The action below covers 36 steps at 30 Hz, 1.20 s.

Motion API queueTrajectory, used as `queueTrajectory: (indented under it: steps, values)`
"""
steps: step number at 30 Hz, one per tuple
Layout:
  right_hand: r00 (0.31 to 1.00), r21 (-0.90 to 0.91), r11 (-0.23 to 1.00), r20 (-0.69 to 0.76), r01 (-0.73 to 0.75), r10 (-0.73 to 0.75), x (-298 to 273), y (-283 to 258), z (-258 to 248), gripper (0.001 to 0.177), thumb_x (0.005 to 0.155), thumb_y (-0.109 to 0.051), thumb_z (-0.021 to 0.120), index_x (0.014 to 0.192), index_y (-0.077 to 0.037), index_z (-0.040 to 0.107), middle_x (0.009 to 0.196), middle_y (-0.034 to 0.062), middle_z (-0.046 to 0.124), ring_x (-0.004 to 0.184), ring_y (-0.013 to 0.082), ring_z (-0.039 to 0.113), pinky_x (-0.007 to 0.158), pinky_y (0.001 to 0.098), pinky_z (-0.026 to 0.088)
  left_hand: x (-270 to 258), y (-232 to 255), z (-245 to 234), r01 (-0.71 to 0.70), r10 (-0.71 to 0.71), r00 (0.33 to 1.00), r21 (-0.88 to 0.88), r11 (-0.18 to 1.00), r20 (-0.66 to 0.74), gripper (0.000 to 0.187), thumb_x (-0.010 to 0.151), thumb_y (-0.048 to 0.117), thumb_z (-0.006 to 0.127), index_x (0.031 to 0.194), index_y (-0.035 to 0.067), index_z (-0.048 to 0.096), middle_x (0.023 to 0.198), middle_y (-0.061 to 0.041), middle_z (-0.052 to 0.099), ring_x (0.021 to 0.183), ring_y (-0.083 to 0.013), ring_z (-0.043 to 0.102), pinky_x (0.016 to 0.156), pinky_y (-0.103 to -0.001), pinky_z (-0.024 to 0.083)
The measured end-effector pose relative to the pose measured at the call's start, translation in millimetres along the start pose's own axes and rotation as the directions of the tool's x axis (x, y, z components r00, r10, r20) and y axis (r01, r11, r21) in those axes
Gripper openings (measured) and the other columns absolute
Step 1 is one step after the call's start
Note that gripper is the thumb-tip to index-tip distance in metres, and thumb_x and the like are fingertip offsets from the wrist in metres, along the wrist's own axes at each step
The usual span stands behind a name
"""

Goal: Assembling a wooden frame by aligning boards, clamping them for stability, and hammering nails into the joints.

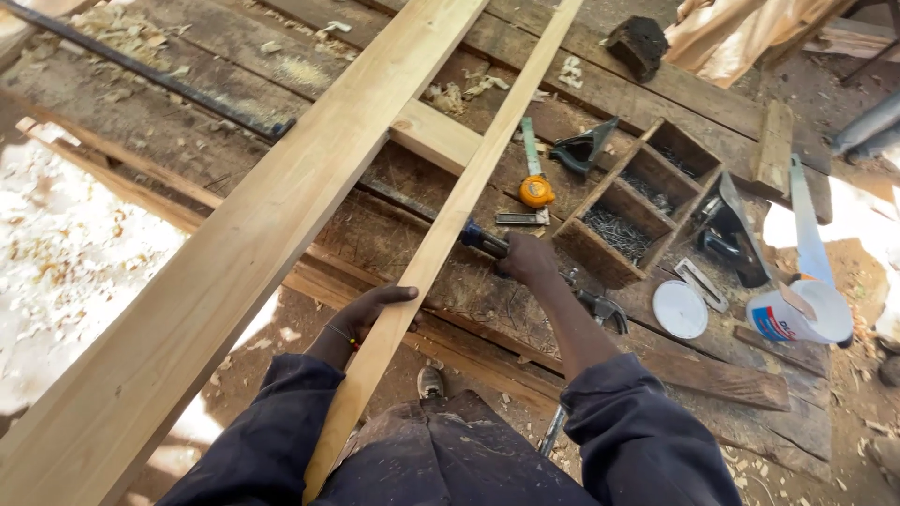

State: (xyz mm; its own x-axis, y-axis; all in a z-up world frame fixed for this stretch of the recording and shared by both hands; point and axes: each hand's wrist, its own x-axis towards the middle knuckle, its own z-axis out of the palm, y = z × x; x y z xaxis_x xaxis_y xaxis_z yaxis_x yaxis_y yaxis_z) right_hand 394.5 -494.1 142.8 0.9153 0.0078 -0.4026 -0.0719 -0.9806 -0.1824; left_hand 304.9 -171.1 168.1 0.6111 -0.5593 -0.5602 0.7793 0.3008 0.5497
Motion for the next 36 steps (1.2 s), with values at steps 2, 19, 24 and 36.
queueTrajectory:
  steps: [2, 19, 24, 36]
  values:
    - [0.999, 0.001, 1.0, -0.034, 0.02, -0.02, 2.6, -6.9, -10.9, 0.047, 0.082, -0.032, 0.076, 0.125, -0.015, 0.07, 0.113, 0.0165, 0.076, 0.115, 0.0378, 0.07, 0.096, 0.0513, 0.057, 12.6, -4.9, -17.0, -0.044, 0.045, 0.998, 0.031, 0.999, -0.039, 0.084, 0.079, 0.023, 0.085, 0.15, -0.001, 0.046, 0.097, -0.032, 0.07, 0.081, -0.0422, 0.076, 0.074, -0.054, 0.063]
    - [0.999, -0.094, 0.995, 0.003, 0.036, -0.036, -37.4, -25.8, -38.6, 0.059, 0.076, -0.045, 0.078, 0.122, -0.008, 0.074, 0.116, 0.0236, 0.077, 0.117, 0.0423, 0.069, 0.097, 0.054, 0.056, -73.6, -20.7, 1.4, -0.088, 0.089, 0.995, -0.022, 0.996, 0.055, 0.078, 0.08, 0.019, 0.086, 0.148, 0.007, 0.049, 0.101, -0.022, 0.066, 0.079, -0.033, 0.077, 0.066, -0.047, 0.067]
    - [0.979, -0.118, 0.981, 0.115, -0.154, 0.168, -37.5, -57.1, -53.4, 0.035, 0.09, -0.025, 0.076, 0.123, -0.014, 0.07, 0.104, 0.0176, 0.079, 0.091, 0.0362, 0.075, 0.076, 0.0479, 0.06, -82.3, -34.1, -28.5, -0.068, 0.06, 0.948, 0.016, 0.998, 0.314, 0.095, 0.083, 0.024, 0.08, 0.16, 0.01, 0.025, 0.127, -0.025, 0.067, 0.079, -0.0184, 0.068, 0.067, -0.032, 0.06]
    - [0.985, -0.121, 0.984, 0.1, -0.127, 0.139, -36.7, -49.4, -46.8, 0.035, 0.092, -0.022, 0.073, 0.126, -0.014, 0.067, 0.101, 0.019, 0.076, 0.087, 0.0358, 0.073, 0.071, 0.0469, 0.06, -135.6, -62.3, -33.6, -0.062, 0.054, 0.97, 0.024, 0.998, 0.239, 0.085, 0.084, 0.025, 0.075, 0.156, 0.005, 0.034, 0.124, -0.02, 0.071, 0.099, -0.0229, 0.07, 0.073, -0.03, 0.06]
